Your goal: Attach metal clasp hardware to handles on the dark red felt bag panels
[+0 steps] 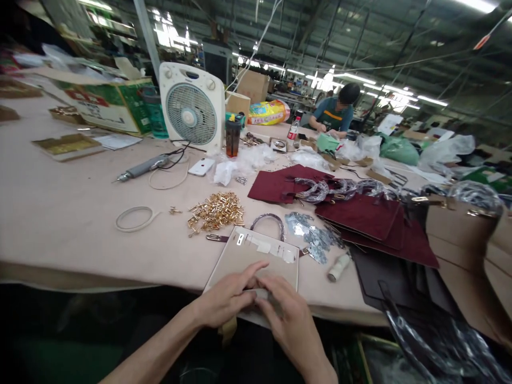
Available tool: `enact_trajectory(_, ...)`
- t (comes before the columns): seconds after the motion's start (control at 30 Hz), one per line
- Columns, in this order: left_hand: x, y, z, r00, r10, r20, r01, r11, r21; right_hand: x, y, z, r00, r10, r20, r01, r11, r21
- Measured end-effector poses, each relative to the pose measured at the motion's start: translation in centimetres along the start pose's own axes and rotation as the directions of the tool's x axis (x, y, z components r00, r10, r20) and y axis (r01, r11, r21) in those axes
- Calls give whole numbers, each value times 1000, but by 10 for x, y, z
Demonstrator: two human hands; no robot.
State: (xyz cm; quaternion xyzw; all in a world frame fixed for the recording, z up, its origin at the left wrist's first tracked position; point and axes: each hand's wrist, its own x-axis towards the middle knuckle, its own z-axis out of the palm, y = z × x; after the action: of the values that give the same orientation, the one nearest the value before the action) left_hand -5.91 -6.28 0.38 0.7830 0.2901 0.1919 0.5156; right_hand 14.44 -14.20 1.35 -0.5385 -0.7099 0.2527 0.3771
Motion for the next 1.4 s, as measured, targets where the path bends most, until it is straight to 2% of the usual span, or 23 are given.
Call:
enact_trajectory(0.23, -3, 7, 0, 1000, -16, 16, 15, 998, 63, 4, -1, 2, 997, -6, 81, 15, 994, -108)
enact_trajectory(0.4, -1, 6, -3, 999, 22, -27, -22, 1000, 17, 1, -2, 3, 999, 38, 23, -34, 990, -135)
enact_trajectory(0.57, 3, -1, -2, 996, 84, -16, -84, 996, -3, -1, -5, -1, 997, 75, 28, -72, 992, -108)
enact_trajectory(0.73, 3, -1, 1, 996, 74, -51, -81, 986, -148, 0, -6, -1, 995, 88, 40, -87, 996, -9)
enact_trajectory(0.83, 2, -3, 2, 994, 2, -112, -32, 962, -269, -1, -4, 11, 999, 34, -41, -32, 999, 39)
enact_trajectory(1.0, 3, -7, 3, 971, -122, -206, 24, 906, -423, -7, 3, 32, 978, -129, -162, 151, 980, 133)
enact_trajectory(1.07, 3, -7, 5, 965, -110, -240, 15, 931, -365, -7, 9, 29, 965, -95, -245, 153, 962, 228)
enact_trajectory(1.1, 3, -7, 7, 967, -71, -246, -4, 957, -292, -6, 13, 24, 944, -47, -326, 144, 949, 280)
enact_trajectory(1.17, 1, -6, 12, 975, 51, -218, -72, 993, -90, 5, 22, 10, 864, 98, -494, 113, 918, 379)
enact_trajectory(1.2, 0, -6, 15, 977, 110, -181, -110, 994, 6, 14, 25, 3, 820, 175, -545, 86, 903, 420)
enact_trajectory(1.23, -2, -7, 18, 977, 153, -150, -141, 986, 90, 24, 26, -3, 809, 239, -538, 34, 893, 448)
enact_trajectory(1.3, -5, -7, 23, 975, 192, -110, -168, 966, 199, 50, 22, -9, 848, 276, -452, -66, 902, 428)
enact_trajectory(1.4, -9, -8, 25, 977, 191, -94, -161, 952, 262, 90, 7, 0, 942, 160, -294, -71, 954, 293)
